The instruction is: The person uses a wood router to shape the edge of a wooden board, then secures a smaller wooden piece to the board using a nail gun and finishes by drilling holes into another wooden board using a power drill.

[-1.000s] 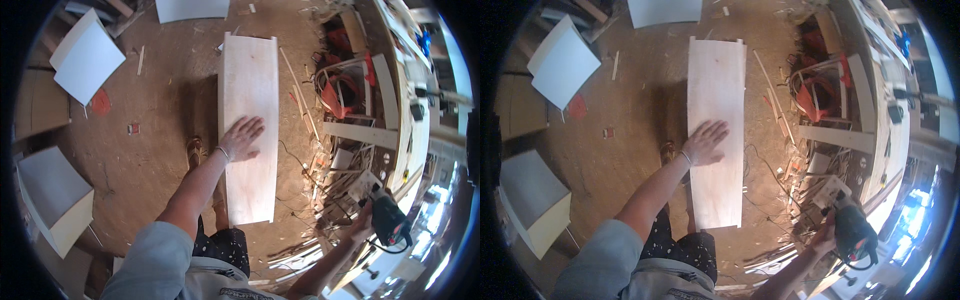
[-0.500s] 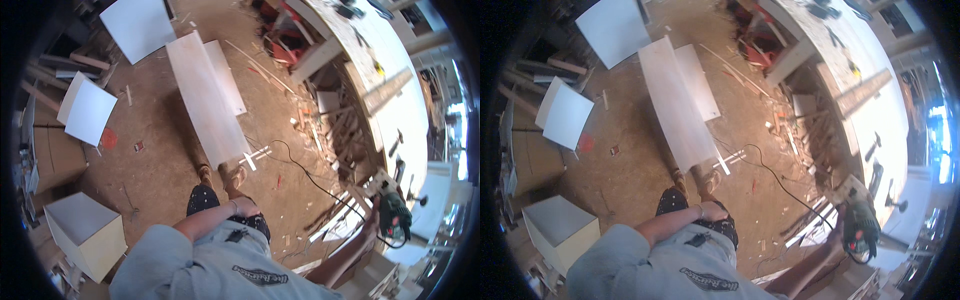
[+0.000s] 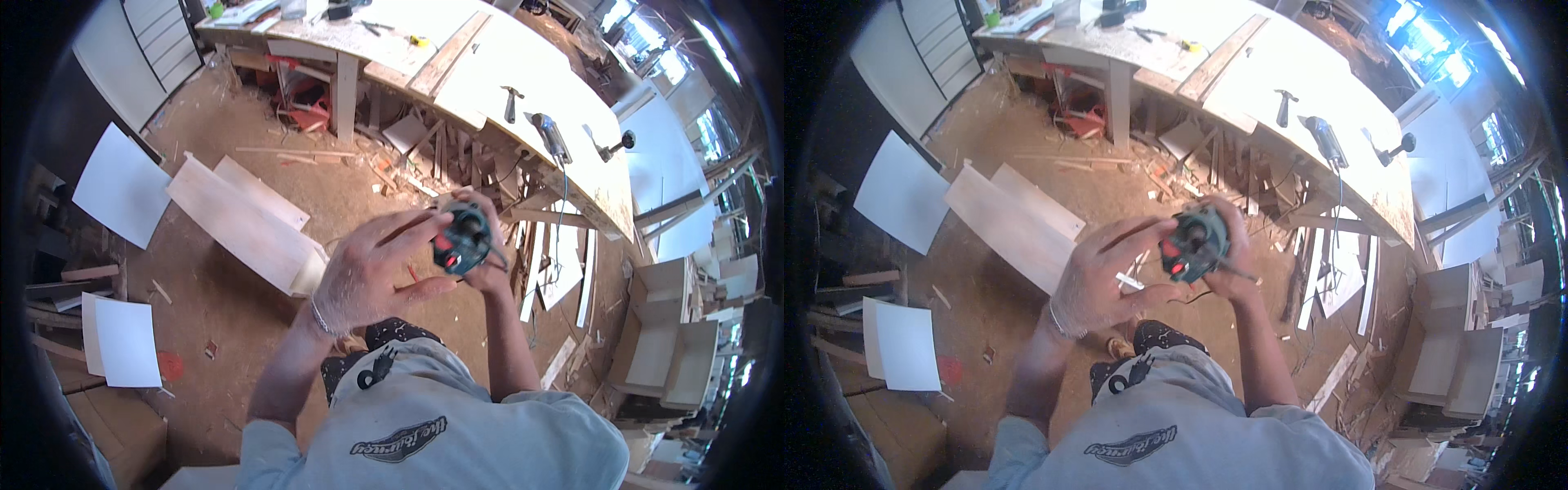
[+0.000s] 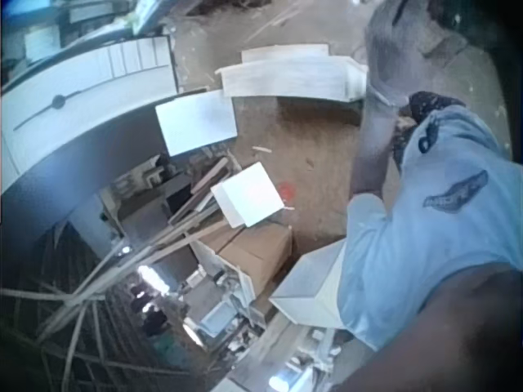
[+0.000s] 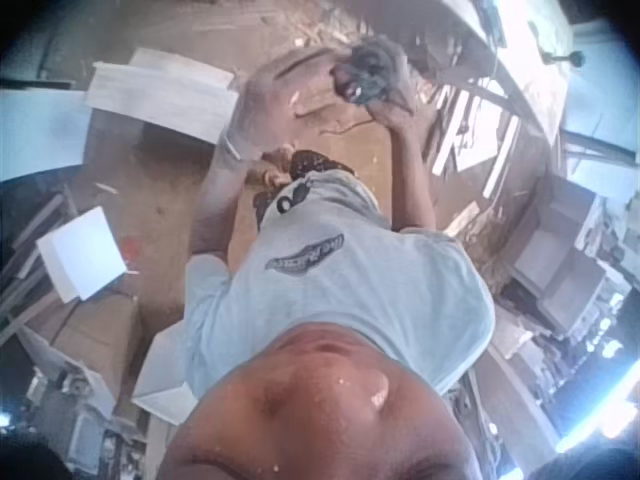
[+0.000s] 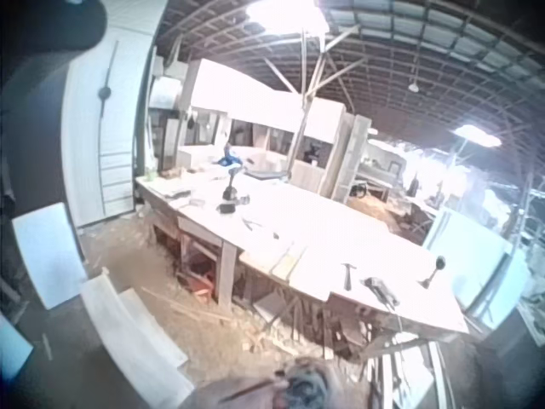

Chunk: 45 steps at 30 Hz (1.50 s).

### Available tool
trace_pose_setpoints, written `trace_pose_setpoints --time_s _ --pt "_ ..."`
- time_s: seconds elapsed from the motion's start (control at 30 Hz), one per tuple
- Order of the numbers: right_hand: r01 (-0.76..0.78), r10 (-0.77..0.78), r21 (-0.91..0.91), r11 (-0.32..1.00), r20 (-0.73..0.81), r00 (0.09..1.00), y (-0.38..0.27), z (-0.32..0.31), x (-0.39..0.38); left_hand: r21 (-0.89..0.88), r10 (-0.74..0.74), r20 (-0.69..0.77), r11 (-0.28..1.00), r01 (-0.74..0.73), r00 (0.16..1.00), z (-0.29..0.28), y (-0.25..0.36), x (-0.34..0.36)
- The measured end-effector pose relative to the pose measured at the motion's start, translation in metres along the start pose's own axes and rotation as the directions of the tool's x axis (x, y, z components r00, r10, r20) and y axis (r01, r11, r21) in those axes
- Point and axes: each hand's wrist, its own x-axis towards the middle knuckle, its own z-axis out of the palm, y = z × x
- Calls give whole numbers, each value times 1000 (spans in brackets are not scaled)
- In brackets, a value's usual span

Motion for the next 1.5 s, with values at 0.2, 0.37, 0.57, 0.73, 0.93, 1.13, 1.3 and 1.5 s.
trace_pose_setpoints --time_s 0.2,0.37,0.57,0.73,0.93,1.13,1.3,1.5 --pt "68 -71 -50 996 -63 995 -6 -23 -13 65 -180 -68 981 184 981 38 66 0" --pt "113 -126 -103 988 -125 984 36 -65 4 -24 -262 -163 965 261 951 109 59 24" --pt "22 -43 -79 997 -267 963 136 -142 38 323 -11 -62 946 30 998 216 21 115" --pt "-149 83 -133 980 -409 909 219 -213 81 376 -41 64 927 14 997 293 -14 223" --pt "-104 3 -264 959 -358 934 263 -270 144 380 -144 -14 915 138 990 344 -36 296" --pt "24 -88 -210 977 -304 949 306 -289 211 251 -206 -85 943 221 975 360 -59 327" --pt "379 -367 -427 821 114 923 329 -314 266 -689 -725 487 24 724 487 339 -141 340" --pt "501 -383 -450 740 330 863 372 -293 326 -624 -536 751 -383 681 386 382 -227 364"
